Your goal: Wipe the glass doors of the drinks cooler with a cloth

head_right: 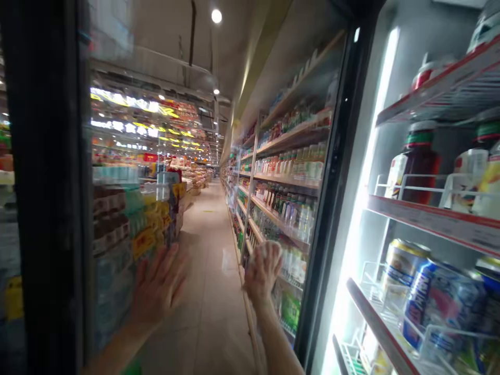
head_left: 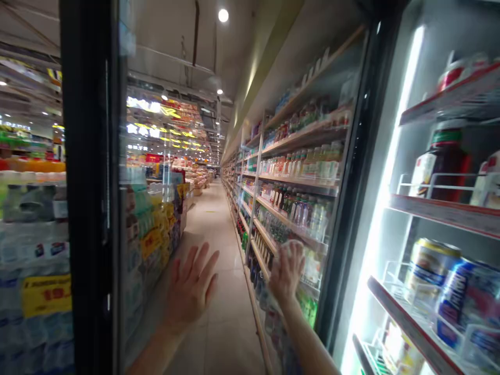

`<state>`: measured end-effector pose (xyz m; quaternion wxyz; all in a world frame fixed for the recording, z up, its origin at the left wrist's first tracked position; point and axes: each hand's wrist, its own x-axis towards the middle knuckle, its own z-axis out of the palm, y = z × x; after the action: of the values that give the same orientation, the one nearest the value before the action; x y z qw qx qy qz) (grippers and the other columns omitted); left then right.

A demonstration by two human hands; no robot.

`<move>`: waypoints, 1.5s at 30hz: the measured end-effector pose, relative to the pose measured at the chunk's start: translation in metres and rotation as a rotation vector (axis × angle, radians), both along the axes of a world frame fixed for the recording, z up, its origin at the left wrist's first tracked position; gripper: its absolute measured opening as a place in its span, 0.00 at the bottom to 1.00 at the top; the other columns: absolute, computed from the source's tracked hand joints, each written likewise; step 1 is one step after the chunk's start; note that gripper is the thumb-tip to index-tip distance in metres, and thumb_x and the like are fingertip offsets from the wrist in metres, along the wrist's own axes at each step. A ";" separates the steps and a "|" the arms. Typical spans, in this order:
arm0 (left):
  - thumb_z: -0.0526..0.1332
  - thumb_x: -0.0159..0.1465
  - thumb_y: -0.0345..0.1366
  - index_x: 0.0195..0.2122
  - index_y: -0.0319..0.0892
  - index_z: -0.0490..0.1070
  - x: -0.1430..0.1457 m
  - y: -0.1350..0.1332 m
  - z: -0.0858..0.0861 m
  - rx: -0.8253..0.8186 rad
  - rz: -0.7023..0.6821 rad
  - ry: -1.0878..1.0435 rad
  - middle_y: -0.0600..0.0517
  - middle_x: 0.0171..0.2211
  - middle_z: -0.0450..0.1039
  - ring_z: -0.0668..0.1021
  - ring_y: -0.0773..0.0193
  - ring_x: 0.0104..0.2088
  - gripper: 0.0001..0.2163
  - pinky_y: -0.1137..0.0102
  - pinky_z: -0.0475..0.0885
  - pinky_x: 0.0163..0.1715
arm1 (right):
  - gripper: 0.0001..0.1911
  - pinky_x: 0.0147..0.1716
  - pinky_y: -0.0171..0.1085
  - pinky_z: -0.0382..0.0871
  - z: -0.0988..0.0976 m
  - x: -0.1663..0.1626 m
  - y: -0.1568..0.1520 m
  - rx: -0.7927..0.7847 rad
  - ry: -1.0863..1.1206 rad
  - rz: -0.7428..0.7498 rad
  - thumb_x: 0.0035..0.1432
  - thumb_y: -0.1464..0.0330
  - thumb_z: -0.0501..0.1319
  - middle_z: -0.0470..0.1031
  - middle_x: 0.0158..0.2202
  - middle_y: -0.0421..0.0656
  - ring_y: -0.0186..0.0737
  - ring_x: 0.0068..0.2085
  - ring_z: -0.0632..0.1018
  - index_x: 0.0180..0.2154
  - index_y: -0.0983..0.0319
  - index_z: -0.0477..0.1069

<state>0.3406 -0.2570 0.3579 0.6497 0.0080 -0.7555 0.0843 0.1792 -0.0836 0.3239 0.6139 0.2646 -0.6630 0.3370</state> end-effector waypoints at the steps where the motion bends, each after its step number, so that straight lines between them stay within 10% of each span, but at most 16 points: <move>1: 0.55 0.63 0.38 0.61 0.51 0.53 0.000 0.000 0.000 0.007 -0.005 -0.007 0.48 0.59 0.61 0.57 0.59 0.63 0.25 0.55 0.45 0.63 | 0.27 0.56 0.66 0.48 0.003 -0.009 0.008 -0.145 -0.064 -0.043 0.60 0.69 0.46 0.53 0.63 0.55 0.54 0.65 0.49 0.61 0.61 0.52; 4: 0.56 0.62 0.37 0.61 0.50 0.54 -0.002 0.001 -0.003 0.021 -0.006 -0.006 0.47 0.59 0.61 0.56 0.59 0.63 0.25 0.55 0.43 0.63 | 0.28 0.56 0.65 0.48 0.007 -0.017 0.014 -0.314 -0.155 -0.073 0.60 0.68 0.45 0.51 0.63 0.59 0.56 0.65 0.49 0.62 0.66 0.50; 9: 0.58 0.61 0.37 0.62 0.52 0.52 -0.003 0.001 -0.006 0.028 0.000 0.005 0.49 0.59 0.61 0.57 0.60 0.63 0.27 0.57 0.44 0.63 | 0.26 0.58 0.63 0.47 0.011 -0.001 -0.003 0.217 0.044 0.102 0.58 0.70 0.50 0.54 0.64 0.49 0.54 0.65 0.50 0.59 0.57 0.58; 14: 0.56 0.62 0.36 0.63 0.51 0.49 -0.001 0.002 -0.005 -0.008 0.017 0.022 0.49 0.60 0.59 0.57 0.59 0.63 0.28 0.57 0.44 0.63 | 0.27 0.55 0.67 0.48 0.058 -0.015 0.009 -0.321 -0.081 -0.053 0.61 0.68 0.45 0.52 0.63 0.56 0.56 0.65 0.49 0.62 0.62 0.52; 20: 0.56 0.62 0.36 0.63 0.49 0.47 0.004 0.000 -0.003 -0.093 0.095 -0.010 0.49 0.61 0.55 0.53 0.59 0.64 0.29 0.56 0.45 0.63 | 0.28 0.60 0.60 0.46 0.066 0.009 -0.014 0.159 0.106 0.106 0.58 0.69 0.50 0.53 0.64 0.47 0.51 0.66 0.51 0.61 0.56 0.54; 26: 0.55 0.61 0.35 0.64 0.46 0.48 0.006 0.001 -0.002 -0.138 0.097 0.021 0.47 0.61 0.55 0.52 0.59 0.64 0.29 0.57 0.43 0.64 | 0.27 0.57 0.65 0.48 0.070 -0.024 0.014 -0.400 -0.074 -0.014 0.62 0.68 0.42 0.54 0.63 0.56 0.54 0.65 0.52 0.62 0.64 0.52; 30: 0.56 0.60 0.35 0.63 0.46 0.49 0.005 0.000 -0.003 -0.190 0.098 0.022 0.48 0.62 0.54 0.51 0.60 0.65 0.30 0.58 0.43 0.64 | 0.26 0.58 0.62 0.50 0.068 -0.037 0.029 0.034 0.123 0.086 0.60 0.68 0.48 0.55 0.63 0.51 0.52 0.65 0.52 0.61 0.59 0.55; 35: 0.55 0.61 0.38 0.63 0.53 0.48 0.002 0.003 -0.007 0.007 0.016 0.026 0.54 0.62 0.53 0.54 0.62 0.64 0.29 0.58 0.44 0.64 | 0.27 0.57 0.66 0.48 0.077 -0.048 0.048 -0.265 0.029 -0.037 0.61 0.71 0.42 0.56 0.62 0.55 0.53 0.65 0.52 0.62 0.63 0.50; 41: 0.56 0.62 0.39 0.62 0.54 0.50 -0.001 0.004 -0.008 0.024 -0.001 0.038 0.52 0.61 0.57 0.56 0.60 0.64 0.27 0.56 0.45 0.63 | 0.28 0.59 0.61 0.48 0.066 -0.031 0.031 0.173 0.138 0.062 0.60 0.68 0.48 0.53 0.64 0.48 0.51 0.66 0.50 0.62 0.55 0.50; 45: 0.57 0.61 0.39 0.62 0.55 0.51 0.000 0.002 -0.009 0.052 -0.006 0.021 0.51 0.61 0.57 0.57 0.58 0.63 0.28 0.55 0.45 0.63 | 0.26 0.58 0.64 0.47 0.084 -0.048 0.045 -0.291 -0.041 -0.030 0.62 0.68 0.43 0.55 0.62 0.56 0.53 0.65 0.52 0.61 0.64 0.53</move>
<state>0.3404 -0.2550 0.3489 0.6575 0.0235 -0.7505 0.0628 0.1309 -0.0385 0.4083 0.6372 0.1560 -0.6234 0.4256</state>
